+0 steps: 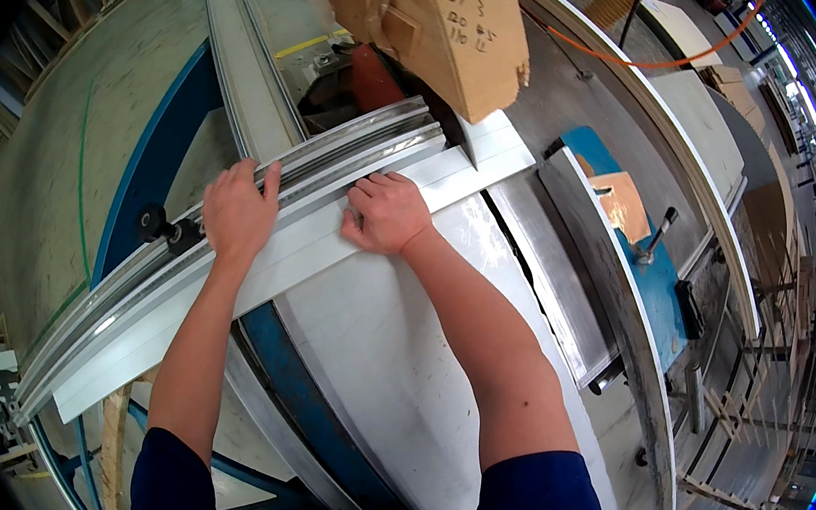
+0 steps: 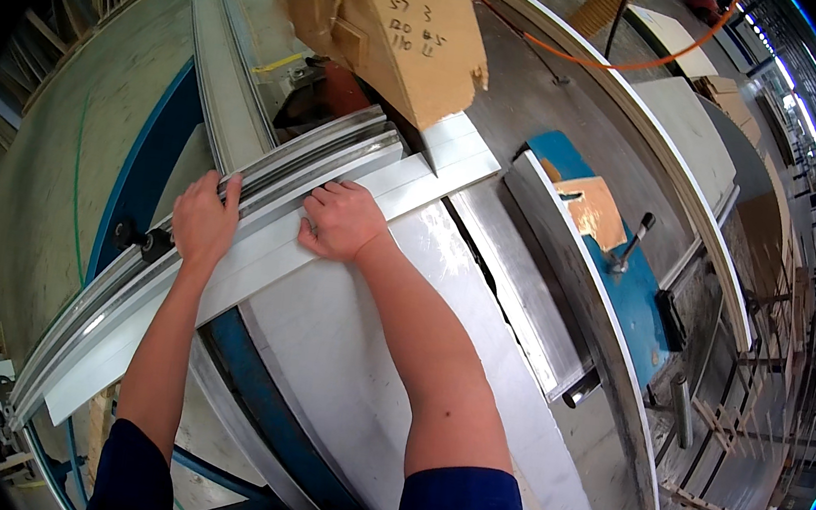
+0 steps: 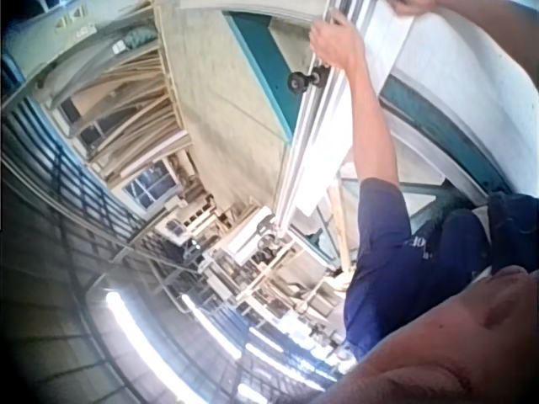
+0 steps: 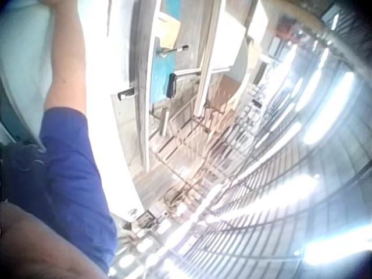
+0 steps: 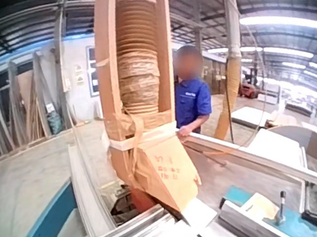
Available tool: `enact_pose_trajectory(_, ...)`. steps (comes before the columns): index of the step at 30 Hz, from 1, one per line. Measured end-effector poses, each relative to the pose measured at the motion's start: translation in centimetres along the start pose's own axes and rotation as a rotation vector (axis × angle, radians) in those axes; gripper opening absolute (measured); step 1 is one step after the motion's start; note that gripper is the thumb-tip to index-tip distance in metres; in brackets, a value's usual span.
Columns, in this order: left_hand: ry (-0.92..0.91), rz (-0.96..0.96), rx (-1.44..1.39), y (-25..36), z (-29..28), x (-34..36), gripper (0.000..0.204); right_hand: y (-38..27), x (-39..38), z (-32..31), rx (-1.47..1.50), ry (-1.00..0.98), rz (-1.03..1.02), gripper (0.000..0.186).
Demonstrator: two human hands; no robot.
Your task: The person uses a table saw to cut a long white wooden plank. They guide the plank through the saw blade with both hands, repeating the cutting process for multiple pieces of wood in a workshop environment.
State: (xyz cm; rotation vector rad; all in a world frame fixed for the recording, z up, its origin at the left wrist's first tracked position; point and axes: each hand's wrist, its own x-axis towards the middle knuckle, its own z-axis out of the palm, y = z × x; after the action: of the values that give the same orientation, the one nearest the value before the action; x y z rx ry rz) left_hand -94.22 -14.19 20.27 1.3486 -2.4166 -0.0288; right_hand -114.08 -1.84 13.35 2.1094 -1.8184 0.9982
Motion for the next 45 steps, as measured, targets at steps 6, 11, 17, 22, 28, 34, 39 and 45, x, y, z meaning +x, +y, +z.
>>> enact_pose_trajectory(6,0.074,0.037,-0.022,-1.5,1.0,2.3,0.044,1.0,2.3,1.2,-0.022,-0.021,0.026,0.019)
enact_pose_trajectory(11,0.06,0.037,-0.052,-2.6,1.4,3.3,0.044,1.4,3.4,2.0,-0.023,0.014,0.012,0.015)
enact_pose_trajectory(17,0.1,-0.019,-0.222,-2.9,0.8,2.6,0.042,0.3,3.2,1.2,-0.005,0.005,0.03,0.011)
enact_pose_trajectory(22,0.028,-0.078,-0.366,-2.1,-0.4,1.0,0.04,-0.7,1.5,0.2,-0.031,-0.029,0.002,0.011)
enact_pose_trajectory(28,0.224,-0.02,-0.348,-2.5,0.3,-2.1,0.041,-1.6,0.2,-1.1,-0.031,-0.114,-0.031,0.018)
enact_pose_trajectory(34,0.153,-0.23,-0.975,-4.6,-6.4,-13.7,0.026,0.6,-0.8,-1.9,-0.079,-0.206,0.029,0.023)
enact_pose_trajectory(39,0.204,-1.219,-1.144,-12.2,-7.7,-21.1,0.044,0.8,-0.4,-2.3,-0.137,-0.236,0.049,0.022)
enact_pose_trajectory(45,0.737,-1.756,-1.693,-20.9,-6.0,-17.0,0.068,-0.2,-0.2,-2.5,-0.116,-0.221,0.069,0.019)
